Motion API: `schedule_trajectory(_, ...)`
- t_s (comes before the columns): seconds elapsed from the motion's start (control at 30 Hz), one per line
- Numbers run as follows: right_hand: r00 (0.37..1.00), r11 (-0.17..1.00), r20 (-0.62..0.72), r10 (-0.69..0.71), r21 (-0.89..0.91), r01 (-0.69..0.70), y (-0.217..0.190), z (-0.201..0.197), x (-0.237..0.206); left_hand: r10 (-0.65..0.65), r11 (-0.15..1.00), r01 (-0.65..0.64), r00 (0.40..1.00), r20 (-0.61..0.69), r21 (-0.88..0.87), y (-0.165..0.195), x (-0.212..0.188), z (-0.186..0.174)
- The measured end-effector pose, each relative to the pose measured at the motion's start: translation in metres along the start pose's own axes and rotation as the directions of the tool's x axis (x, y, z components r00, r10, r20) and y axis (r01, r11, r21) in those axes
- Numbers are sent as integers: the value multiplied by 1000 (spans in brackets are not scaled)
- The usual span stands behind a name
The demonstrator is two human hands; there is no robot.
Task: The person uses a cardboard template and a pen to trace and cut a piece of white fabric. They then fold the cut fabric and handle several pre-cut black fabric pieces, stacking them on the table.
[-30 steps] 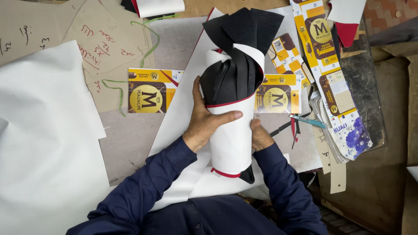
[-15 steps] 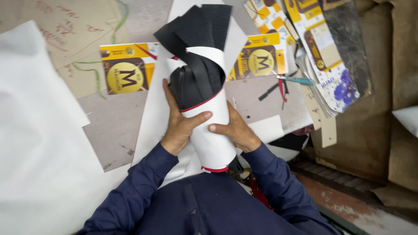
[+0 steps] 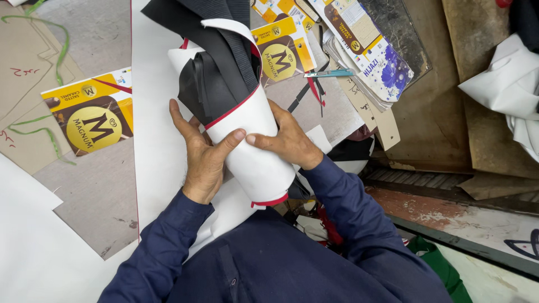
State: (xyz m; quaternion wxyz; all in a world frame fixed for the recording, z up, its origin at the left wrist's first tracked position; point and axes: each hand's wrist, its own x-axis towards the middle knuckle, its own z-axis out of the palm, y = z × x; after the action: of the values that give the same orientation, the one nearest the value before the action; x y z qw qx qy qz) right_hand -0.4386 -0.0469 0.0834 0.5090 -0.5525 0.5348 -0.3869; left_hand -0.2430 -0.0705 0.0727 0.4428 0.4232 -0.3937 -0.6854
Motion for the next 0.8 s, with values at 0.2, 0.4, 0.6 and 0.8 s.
schedule_trajectory(0.2, 948, 951, -86, 306, -26, -309, 32, -11, 35, -249, 949, 263, 963, -101, 174, -24, 6, 8)
schedule_trajectory(0.4, 857, 820, -510, -70, -519, -242, 39, -63, 45, -227, 948, 239, 971, -80, 211, -38, 9, 0)
schedule_trajectory(0.6, 541, 412, -835, -98, -529, -742, 47, -140, 76, -197, 948, 216, 975, -100, 235, -43, 7, -1)
schedule_trajectory(0.8, 462, 787, -823, -329, -510, -348, 47, -147, 91, -185, 933, 205, 978, -94, 297, -42, 7, -5)
